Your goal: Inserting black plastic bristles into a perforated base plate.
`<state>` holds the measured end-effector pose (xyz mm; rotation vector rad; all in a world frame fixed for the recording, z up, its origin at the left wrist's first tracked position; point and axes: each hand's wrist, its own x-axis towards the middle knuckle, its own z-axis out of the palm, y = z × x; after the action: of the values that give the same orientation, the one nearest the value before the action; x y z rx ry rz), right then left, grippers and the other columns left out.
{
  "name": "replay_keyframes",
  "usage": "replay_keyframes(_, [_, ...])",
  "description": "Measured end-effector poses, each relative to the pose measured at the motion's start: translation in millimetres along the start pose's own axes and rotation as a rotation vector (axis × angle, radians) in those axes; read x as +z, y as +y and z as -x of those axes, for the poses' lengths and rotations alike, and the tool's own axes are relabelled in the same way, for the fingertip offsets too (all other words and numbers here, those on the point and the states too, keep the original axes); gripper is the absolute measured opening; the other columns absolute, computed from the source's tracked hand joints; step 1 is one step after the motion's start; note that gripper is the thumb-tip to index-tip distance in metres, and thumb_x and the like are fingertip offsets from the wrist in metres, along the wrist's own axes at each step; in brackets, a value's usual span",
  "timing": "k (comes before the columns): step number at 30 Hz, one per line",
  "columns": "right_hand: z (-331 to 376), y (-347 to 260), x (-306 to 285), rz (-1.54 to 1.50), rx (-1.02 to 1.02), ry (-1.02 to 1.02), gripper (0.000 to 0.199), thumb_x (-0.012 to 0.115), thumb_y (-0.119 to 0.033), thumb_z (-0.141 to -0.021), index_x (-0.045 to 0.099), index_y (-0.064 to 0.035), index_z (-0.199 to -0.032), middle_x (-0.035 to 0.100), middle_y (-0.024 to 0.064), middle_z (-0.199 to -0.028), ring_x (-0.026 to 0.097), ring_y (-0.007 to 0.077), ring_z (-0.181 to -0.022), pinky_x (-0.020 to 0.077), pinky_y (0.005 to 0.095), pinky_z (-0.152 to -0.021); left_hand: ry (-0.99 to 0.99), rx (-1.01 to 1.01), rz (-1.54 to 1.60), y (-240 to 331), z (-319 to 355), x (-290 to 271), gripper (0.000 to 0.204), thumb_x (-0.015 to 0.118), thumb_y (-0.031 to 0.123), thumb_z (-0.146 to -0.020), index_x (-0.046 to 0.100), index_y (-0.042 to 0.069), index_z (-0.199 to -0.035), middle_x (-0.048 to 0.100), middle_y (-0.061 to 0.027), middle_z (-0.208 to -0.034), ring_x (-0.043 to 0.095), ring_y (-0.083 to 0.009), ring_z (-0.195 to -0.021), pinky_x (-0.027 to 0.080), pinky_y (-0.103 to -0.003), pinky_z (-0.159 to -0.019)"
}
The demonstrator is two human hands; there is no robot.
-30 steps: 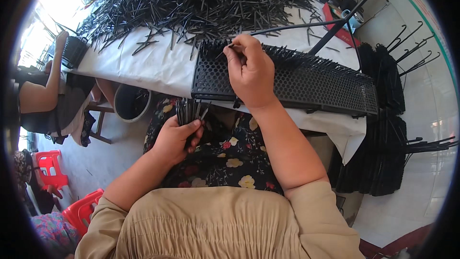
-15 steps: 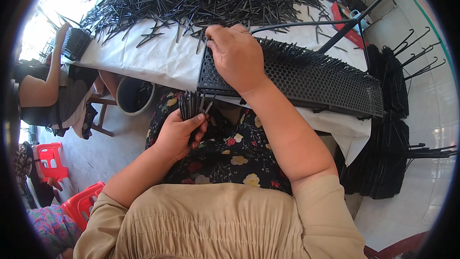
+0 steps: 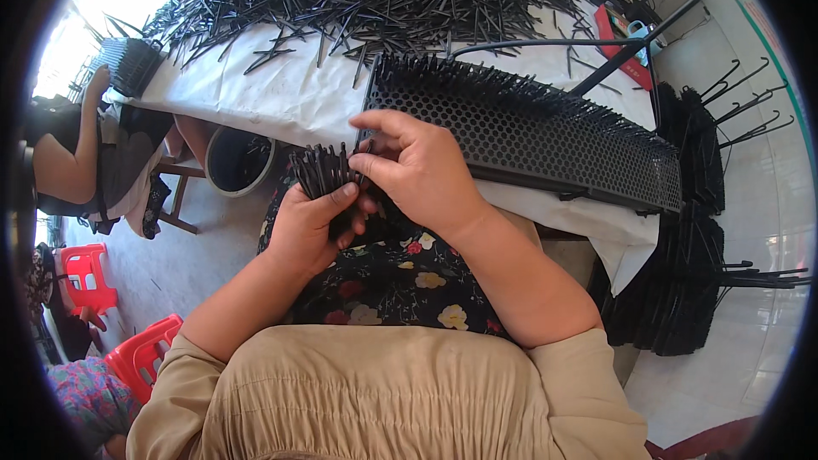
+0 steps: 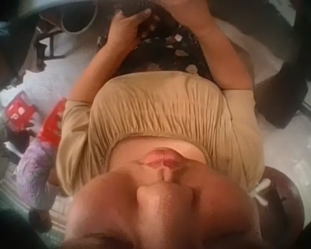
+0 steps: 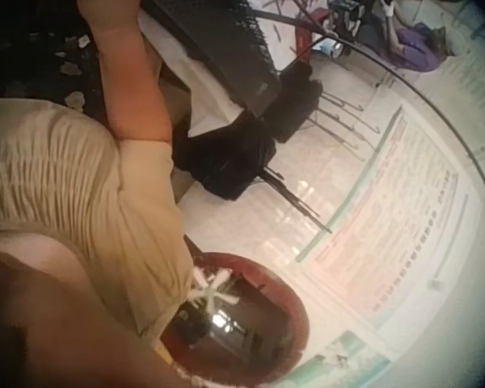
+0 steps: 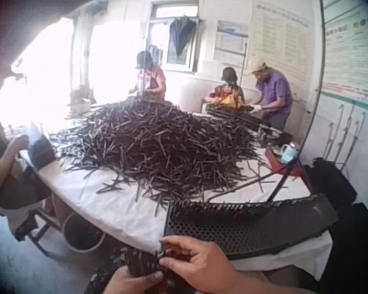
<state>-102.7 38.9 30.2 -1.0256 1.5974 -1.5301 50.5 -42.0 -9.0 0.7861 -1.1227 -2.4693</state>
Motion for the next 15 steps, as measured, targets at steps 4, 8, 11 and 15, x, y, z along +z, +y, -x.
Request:
replay_keyframes(4, [-3.3, -4.0, -5.4, 0.031, 0.127, -0.034, 0.017, 0.068, -0.001, -0.084, 0.067, 0.0004, -0.101, 0.07, 0.0054, -0.084, 0.065, 0.0087, -0.072, 0.0503, 0.0214, -0.058, -0.037, -0.066, -0.016, 1.5, -0.3, -1.4, 0.015, 0.062, 0.011, -0.093, 0.062, 0.003, -0.106, 0.069, -0.011, -0.085, 0.067, -0.0169, -0.065, 0.043, -0.023, -0.041])
replay_keyframes(8, [-24.0, -10.3, -30.5, 0.017, -0.126, 0.253, 0.012, 0.069, -0.003, -0.087, 0.066, -0.001, -0.099, 0.072, 0.0085, -0.091, 0.067, 0.0108, -0.079, 0.0508, 0.0198, -0.06, 0.051, -0.116, -0.06, 9.2, -0.2, -3.8, 0.019, 0.062, 0.011, -0.093, 0.06, 0.0, -0.108, 0.069, -0.0137, -0.085, 0.069, -0.0192, -0.067, 0.043, -0.023, -0.04])
replay_keyframes(11, [-40.9, 3.0, -45.6, 0.139, -0.432, 0.435, 0.01, 0.069, -0.002, -0.087, 0.068, -0.0008, -0.097, 0.072, 0.0079, -0.089, 0.067, 0.0101, -0.078, 0.052, 0.02, -0.063, 0.07, -0.148, -0.076, 6.6, -2.7, -6.0, 0.02, 0.062, 0.011, -0.093, 0.059, -0.002, -0.108, 0.069, -0.0146, -0.087, 0.069, -0.0195, -0.066, 0.043, -0.024, -0.04])
replay_keyframes(15, [-53.1, 12.4, -47.8, 0.37, -0.677, 0.47, 0.01, 0.071, -0.003, -0.085, 0.069, -0.0015, -0.094, 0.073, 0.0078, -0.085, 0.068, 0.0101, -0.075, 0.0528, 0.0209, -0.066, 0.079, -0.163, -0.085, 4.8, -2.3, -7.6, 0.02, 0.062, 0.011, -0.094, 0.059, -0.003, -0.108, 0.069, -0.0149, -0.088, 0.069, -0.0196, -0.066, 0.042, -0.024, -0.04])
